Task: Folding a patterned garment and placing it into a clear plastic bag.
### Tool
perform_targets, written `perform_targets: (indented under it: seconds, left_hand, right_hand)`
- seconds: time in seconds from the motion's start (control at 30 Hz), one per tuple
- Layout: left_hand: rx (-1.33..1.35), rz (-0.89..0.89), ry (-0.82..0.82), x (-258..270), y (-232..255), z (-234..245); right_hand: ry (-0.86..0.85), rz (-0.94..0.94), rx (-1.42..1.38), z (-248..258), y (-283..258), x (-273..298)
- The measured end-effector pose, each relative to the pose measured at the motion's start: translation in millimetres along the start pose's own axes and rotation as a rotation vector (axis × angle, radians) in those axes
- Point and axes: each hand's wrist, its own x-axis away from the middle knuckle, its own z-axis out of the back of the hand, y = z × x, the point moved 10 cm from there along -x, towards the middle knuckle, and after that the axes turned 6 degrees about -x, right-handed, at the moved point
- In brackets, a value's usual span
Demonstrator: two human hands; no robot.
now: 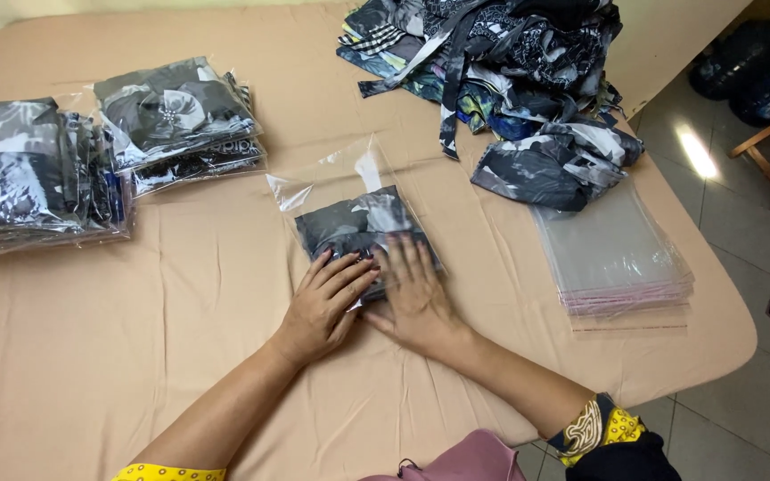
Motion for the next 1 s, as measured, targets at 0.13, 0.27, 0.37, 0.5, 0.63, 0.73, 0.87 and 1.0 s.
perform_targets:
  seconds: [0.13, 0.27, 0.37, 0.5, 0.63, 0.73, 0.87, 1.0]
  left_hand:
    - [-0.034, -0.014, -0.022, 0, 1, -5]
    - [-0.032, -0.012, -0.025, 1, 2, -5]
    - [-0.019, -0.015, -0.016, -2, 3, -2]
    - [-0.01, -0.042, -0.018, -1, 6, -5]
    - [-0.032, -0.068, -0.037, 4, 5, -12]
    - [-0.052, -0.079, -0.035, 3, 6, -11]
    - [-0.069, -0.085, -0.028, 3, 6, -12]
    - [-0.058, -0.088, -0.021, 1, 8, -10]
  right_hand:
    - [-0.157, -0.145, -0.103, -23, 22, 3]
    - [-0.094, -0.101, -0.007, -12, 4, 6]
    - [-0.168, -0.055, 0.016, 6, -22, 6]
    - [-0.312, -0.072, -0.134, 3, -36, 13]
    - [-0.384, -0.106, -0.157, -7, -29, 7]
    - [-0.402, -0.087, -0.136, -12, -26, 4]
    - [-0.33, -0.013, -0.079, -18, -21, -3]
    - [-0.205, 0.034, -0.069, 15, -25, -19]
